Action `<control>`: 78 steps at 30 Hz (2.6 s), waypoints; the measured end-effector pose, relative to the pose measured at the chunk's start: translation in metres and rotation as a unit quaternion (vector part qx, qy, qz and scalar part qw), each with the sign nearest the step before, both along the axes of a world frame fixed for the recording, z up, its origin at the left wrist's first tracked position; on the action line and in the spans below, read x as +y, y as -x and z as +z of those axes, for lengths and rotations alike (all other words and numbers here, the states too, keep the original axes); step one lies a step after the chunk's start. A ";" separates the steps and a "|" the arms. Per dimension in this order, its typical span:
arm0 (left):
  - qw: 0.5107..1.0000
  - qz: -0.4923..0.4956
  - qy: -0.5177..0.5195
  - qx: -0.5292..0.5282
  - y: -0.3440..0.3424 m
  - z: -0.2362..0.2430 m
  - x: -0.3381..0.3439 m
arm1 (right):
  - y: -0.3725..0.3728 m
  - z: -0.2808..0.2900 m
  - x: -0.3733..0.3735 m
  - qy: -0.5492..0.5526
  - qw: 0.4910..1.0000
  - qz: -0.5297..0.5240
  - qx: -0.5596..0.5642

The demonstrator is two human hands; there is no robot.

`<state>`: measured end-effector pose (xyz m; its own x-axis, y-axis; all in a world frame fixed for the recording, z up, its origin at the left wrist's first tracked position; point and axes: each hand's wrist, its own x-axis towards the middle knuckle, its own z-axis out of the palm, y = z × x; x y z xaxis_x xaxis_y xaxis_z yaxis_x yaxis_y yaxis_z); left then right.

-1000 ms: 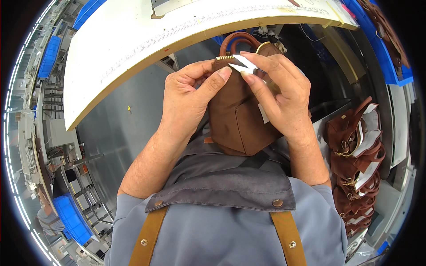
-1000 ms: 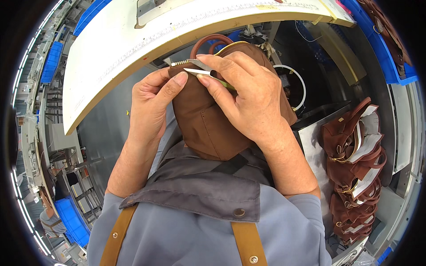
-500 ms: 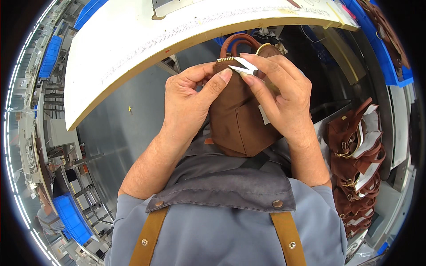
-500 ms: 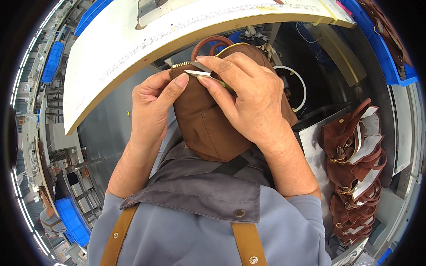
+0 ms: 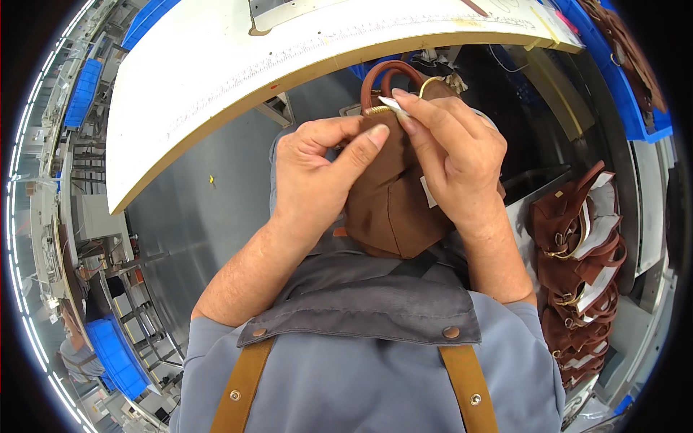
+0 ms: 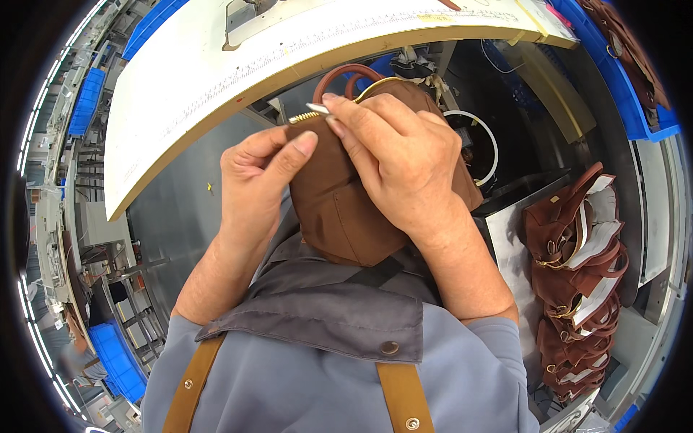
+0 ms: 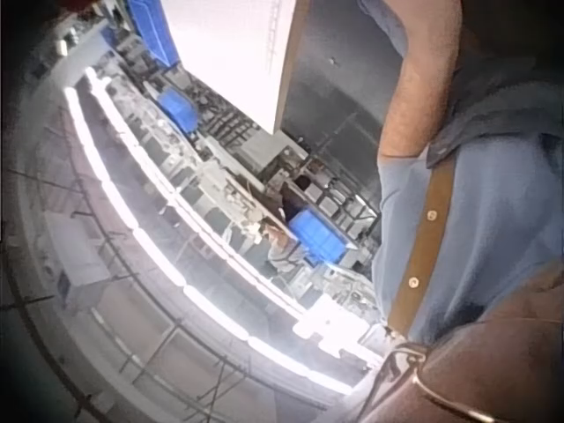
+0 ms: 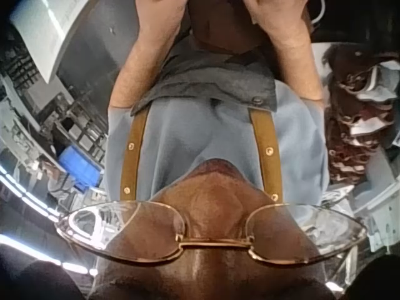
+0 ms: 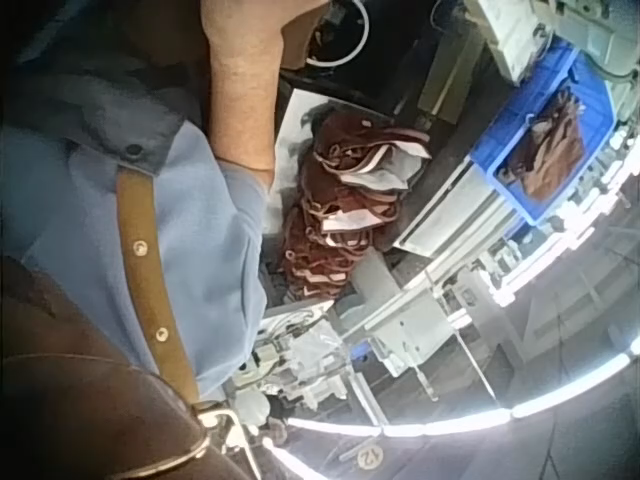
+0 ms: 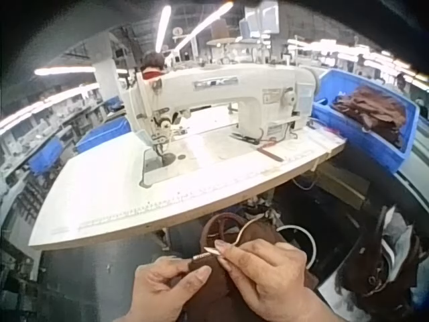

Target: Trimming excess threads and inspecting the seams of a brown leather bag using a small trimming tool.

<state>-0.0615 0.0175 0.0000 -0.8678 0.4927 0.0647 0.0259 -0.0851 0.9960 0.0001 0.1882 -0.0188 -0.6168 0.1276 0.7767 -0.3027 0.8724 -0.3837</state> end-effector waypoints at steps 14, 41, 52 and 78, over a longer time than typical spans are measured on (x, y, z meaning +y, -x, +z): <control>0.993 -0.076 -0.062 -0.058 0.023 -0.004 -0.003 | 0.029 -0.010 0.053 0.261 0.935 0.182 -0.154; 0.995 -0.057 0.056 -0.059 0.037 0.008 0.005 | 0.006 -0.003 0.008 0.086 0.993 0.043 -0.062; 0.996 -0.045 0.054 -0.053 0.033 0.009 0.005 | 0.007 0.001 0.011 0.055 0.995 0.054 -0.056; 0.993 -0.077 0.026 -0.083 0.039 0.000 -0.001 | 0.015 -0.009 0.030 0.248 0.956 0.096 -0.120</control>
